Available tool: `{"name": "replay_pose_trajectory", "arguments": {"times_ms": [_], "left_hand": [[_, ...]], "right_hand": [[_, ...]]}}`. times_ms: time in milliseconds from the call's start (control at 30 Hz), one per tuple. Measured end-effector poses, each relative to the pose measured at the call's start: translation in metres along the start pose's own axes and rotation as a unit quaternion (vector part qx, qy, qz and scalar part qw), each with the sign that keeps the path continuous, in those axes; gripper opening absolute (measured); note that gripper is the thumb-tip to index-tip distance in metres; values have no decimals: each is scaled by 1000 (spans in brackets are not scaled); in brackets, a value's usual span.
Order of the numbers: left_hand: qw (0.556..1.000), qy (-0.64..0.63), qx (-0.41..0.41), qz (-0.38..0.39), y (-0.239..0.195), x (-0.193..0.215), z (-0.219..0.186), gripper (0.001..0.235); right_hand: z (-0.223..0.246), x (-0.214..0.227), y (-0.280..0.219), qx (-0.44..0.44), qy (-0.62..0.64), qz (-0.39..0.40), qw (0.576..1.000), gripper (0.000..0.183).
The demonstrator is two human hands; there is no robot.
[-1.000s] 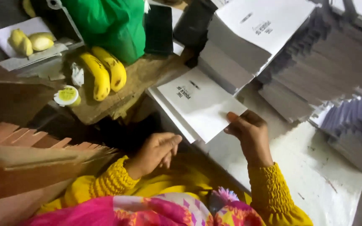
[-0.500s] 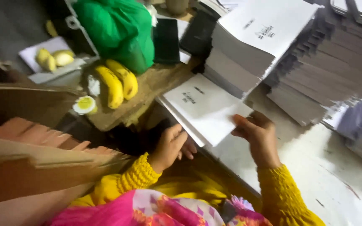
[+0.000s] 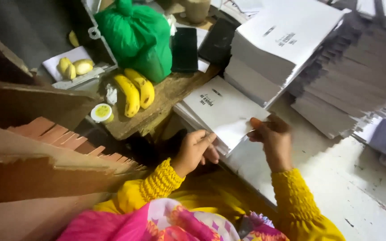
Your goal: Folding paper booklets and organizing them into neat stacks on a table in a print shop finishing area.
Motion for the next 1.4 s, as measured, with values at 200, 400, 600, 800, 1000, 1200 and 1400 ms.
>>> {"name": "replay_pose_trajectory", "arguments": {"times_ms": [200,400,600,800,1000,1200,1400], "left_hand": [[985,143,-75,-58,0,19,-8,32],[966,223,-133,3,-41,-17,-28,20],[955,172,-102,217,-63,-132,-26,25],[939,12,-281,198,-19,-247,-76,22],[922,89,-294,235,51,-312,-8,21],[905,142,-351,195,57,-312,-2,16],[916,149,-279,246,57,-315,-3,26]], "right_hand": [[-23,8,9,44,-5,-34,998,60],[-45,67,1,29,122,-95,988,60],[-3,136,-42,77,3,-167,983,43],[-31,227,-45,179,62,-259,947,21],[42,302,-67,272,-87,-374,882,14],[82,329,-26,315,-227,-367,845,19],[177,281,-9,423,-207,-330,818,14]]}}
Point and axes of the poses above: each hand's wrist, its own y-axis towards the middle knuckle, its own x-axis out of the back of the hand, z = x × y, the point moved 10 cm from there along y, towards the middle knuckle, and after that the axes turned 4 degrees about -z, right-handed, at the moved point
